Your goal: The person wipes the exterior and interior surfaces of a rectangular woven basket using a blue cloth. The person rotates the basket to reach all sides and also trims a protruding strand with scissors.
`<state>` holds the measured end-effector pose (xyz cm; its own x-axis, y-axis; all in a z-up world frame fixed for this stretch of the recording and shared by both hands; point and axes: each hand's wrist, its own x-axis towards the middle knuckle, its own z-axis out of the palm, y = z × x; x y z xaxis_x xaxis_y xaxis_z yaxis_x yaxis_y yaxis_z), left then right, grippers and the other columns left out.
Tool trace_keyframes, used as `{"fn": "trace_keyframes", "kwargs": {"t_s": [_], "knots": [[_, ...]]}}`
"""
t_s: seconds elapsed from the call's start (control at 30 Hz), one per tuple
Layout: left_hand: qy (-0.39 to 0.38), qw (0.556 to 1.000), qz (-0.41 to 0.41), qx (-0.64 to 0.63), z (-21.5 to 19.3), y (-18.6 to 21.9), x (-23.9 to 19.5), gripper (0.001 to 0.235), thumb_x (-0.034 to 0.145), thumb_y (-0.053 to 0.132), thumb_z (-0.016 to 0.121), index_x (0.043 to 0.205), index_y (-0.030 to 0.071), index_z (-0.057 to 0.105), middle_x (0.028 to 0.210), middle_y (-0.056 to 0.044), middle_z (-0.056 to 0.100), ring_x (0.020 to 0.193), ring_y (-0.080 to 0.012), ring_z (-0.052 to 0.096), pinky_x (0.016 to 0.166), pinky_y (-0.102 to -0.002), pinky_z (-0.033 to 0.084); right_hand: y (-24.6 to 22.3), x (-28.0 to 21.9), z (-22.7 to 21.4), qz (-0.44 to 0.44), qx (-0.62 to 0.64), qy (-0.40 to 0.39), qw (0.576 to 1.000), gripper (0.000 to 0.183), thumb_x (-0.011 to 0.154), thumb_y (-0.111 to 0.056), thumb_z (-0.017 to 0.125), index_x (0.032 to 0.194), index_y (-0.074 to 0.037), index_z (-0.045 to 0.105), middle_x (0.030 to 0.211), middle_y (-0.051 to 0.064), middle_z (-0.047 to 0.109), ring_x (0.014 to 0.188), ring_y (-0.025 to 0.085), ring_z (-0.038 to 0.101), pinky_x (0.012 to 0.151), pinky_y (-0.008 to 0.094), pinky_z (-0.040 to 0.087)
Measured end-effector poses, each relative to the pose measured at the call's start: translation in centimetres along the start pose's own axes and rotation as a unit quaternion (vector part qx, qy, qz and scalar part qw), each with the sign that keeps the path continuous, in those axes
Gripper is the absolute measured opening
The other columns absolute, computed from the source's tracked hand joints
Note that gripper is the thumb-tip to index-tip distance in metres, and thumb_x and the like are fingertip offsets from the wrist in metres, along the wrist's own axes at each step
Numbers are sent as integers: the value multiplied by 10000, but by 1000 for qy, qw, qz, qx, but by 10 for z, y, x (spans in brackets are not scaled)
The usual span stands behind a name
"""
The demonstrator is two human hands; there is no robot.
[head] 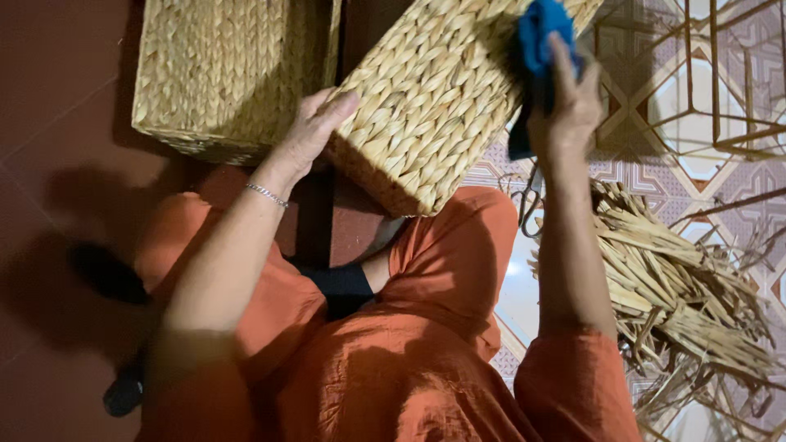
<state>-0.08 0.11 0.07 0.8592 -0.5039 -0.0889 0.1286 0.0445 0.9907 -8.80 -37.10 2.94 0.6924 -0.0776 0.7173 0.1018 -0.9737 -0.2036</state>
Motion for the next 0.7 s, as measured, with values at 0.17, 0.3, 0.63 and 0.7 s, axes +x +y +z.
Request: {"fn": "trace_keyframes", "kwargs": {"t_s": [0.17,0.3,0.63,0.7], "knots": [[-3,1000,3,5,-1,3,1,471,1001,405,649,1249,6,682,1216,-23,695,1132,-87,600,1013,-260,463,-90,-49,-42,-28,68,-32,997,586,925,58,743,1418,-243,645,1260,246,639,1019,379,687,738,433,588],[-1,1000,-2,22,-2,11,4,419,989,319,671,1242,-15,668,1197,-30,694,1097,-91,607,983,-271,471,-156,-103,-84,30,183,-88,979,576,829,36,768,1344,-209,693,1290,236,612,1060,363,686,830,408,597],[101,977,-5,189,3,11,15,332,1047,323,617,1212,40,671,1118,-36,711,1058,-108,662,939,-260,527,-109,-100,-24,19,190,51,980,542,860,-26,858,1333,-223,682,1292,237,616,1118,378,681,923,390,622],[108,986,15,126,0,-1,17,310,1024,321,638,1166,49,685,1071,-30,718,992,-110,650,907,-261,519,-74,-76,-8,41,139,105,984,585,830,59,752,1357,-177,658,1232,236,643,1084,385,669,900,427,605]]}}
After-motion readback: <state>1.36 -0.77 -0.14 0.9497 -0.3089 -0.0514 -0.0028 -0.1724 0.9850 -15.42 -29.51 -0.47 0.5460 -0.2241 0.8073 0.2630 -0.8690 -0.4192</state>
